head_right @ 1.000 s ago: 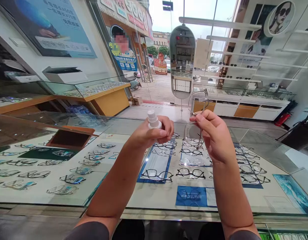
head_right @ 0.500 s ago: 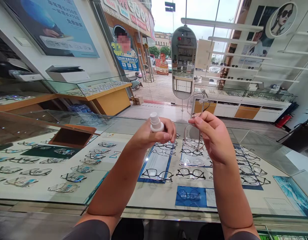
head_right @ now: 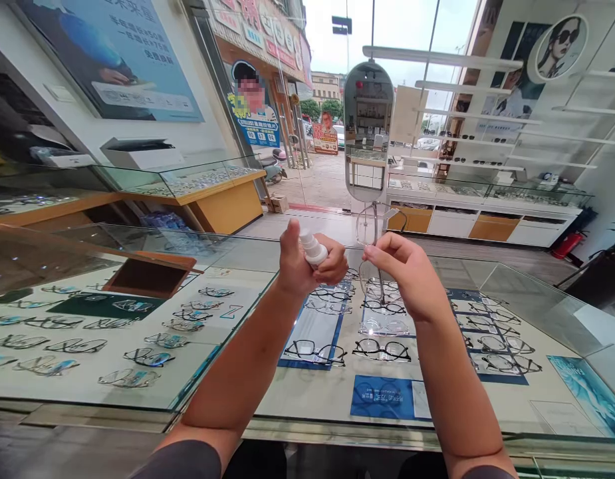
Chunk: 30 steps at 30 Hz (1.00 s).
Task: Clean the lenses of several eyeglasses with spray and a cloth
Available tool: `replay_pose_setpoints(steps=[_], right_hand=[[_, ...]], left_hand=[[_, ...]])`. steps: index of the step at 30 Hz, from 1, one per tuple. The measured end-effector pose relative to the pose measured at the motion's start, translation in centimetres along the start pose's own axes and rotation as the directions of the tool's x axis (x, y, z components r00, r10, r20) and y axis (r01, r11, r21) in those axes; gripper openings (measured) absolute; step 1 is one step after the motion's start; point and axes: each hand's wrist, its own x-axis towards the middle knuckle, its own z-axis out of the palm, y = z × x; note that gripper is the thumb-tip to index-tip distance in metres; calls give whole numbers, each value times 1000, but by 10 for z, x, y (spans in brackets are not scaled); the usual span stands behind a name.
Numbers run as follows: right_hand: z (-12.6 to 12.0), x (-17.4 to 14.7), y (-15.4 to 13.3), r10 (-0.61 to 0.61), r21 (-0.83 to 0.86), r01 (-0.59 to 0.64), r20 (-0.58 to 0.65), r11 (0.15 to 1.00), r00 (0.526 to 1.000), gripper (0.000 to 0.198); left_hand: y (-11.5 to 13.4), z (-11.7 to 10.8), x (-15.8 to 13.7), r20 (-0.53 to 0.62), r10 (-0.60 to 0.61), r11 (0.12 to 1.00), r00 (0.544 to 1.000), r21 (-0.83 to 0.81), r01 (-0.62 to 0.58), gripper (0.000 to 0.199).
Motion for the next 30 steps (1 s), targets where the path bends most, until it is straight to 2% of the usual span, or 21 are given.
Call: replay_pose_setpoints(steps=[3,5,7,9,10,12,18,21,25,28,30], right_hand=[[4,0,4,10,-23,-10,11,1000,1000,35],[7,1,6,22,-36,-21,12,999,1000,35],[11,2,7,35,-47,-34,13,998,999,37],[14,3,9,48,-55,-46,23,997,999,39],[16,3,10,52,-59,-50,32,997,998,40],[19,3,11,62,-65,-59,54,996,997,40],[21,3,14,68,-55,-64,82,996,994,39],[17,8,16,24,-21,-24,-6,999,1000,38],[11,16,20,-33,94,48,-160,994,987,39],[11,19,21,-21,124,42,-170,991,985,40],[11,18,21,-12,136,36,-171,990,985,40]], left_hand=[[-5,-2,3,-47,-4,1000,999,-14,3,83],[-10,-3,5,-160,7,999,987,45,0,83],[-17,-4,7,-335,93,981,937,190,-29,82],[-24,-4,8,-459,206,941,864,335,-47,81],[-27,-5,9,-487,245,924,838,379,-50,80],[-32,-5,10,-499,273,910,822,411,-52,79],[-30,-6,10,-478,252,910,841,413,-37,78],[-26,-4,7,-440,228,911,869,410,-31,79],[-28,0,5,-324,169,878,931,479,7,76],[-36,4,5,-261,141,854,955,519,16,73],[-39,6,6,-276,138,870,951,492,17,72]])
